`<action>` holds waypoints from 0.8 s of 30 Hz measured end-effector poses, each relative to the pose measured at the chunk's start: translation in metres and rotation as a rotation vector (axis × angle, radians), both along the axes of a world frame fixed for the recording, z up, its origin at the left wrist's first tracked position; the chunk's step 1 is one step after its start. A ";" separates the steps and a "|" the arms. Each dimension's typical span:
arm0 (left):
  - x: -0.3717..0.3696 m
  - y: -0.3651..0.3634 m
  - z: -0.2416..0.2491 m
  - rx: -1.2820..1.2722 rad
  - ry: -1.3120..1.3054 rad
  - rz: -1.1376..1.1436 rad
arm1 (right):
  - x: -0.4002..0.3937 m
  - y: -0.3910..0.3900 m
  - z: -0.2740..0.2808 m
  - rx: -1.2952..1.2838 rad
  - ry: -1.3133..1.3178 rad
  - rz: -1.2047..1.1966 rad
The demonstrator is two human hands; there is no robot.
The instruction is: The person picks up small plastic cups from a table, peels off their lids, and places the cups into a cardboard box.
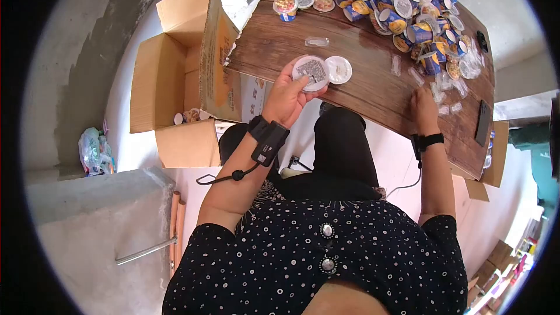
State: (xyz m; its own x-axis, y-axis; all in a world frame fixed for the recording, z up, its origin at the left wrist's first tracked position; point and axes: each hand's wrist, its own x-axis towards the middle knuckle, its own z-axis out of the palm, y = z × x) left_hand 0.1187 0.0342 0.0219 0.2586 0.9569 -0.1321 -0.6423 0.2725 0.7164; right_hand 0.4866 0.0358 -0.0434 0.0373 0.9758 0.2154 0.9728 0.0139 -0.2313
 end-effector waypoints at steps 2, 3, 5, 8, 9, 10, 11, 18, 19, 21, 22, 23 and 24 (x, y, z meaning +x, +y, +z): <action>-0.002 0.001 -0.004 -0.014 0.048 -0.005 | 0.001 0.002 0.000 -0.005 -0.075 -0.028; -0.002 0.001 -0.003 -0.018 0.042 -0.009 | -0.001 0.004 0.003 0.028 -0.002 0.029; 0.000 0.000 0.004 -0.037 0.142 -0.005 | -0.014 0.004 0.016 0.057 0.064 0.077; 0.007 -0.001 0.004 -0.039 0.101 0.007 | -0.074 -0.001 0.066 -0.267 1.195 0.026; 0.010 -0.001 0.006 -0.037 0.097 0.000 | -0.092 -0.004 0.080 -0.304 1.382 0.072; 0.012 -0.003 0.009 -0.045 0.082 -0.018 | -0.106 -0.005 0.088 -0.299 1.380 0.069; 0.013 -0.004 0.011 -0.054 0.068 -0.034 | -0.119 -0.005 0.094 -0.335 1.491 0.135; 0.025 -0.014 0.010 -0.031 -0.004 -0.091 | -0.170 -0.011 0.101 -0.311 1.674 0.180; 0.026 -0.017 0.013 -0.022 -0.003 -0.102 | -0.173 -0.012 0.100 -0.294 1.655 0.157; 0.030 -0.019 0.014 -0.014 -0.003 -0.118 | -0.177 -0.014 0.097 -0.273 1.657 0.136; 0.031 -0.020 0.013 0.008 0.016 -0.121 | -0.179 -0.015 0.096 -0.204 1.610 0.131; 0.031 -0.021 0.012 0.029 0.034 -0.123 | -0.180 -0.016 0.094 -0.138 1.562 0.127; 0.033 -0.022 0.013 0.030 0.034 -0.124 | -0.181 -0.018 0.092 -0.136 1.561 0.126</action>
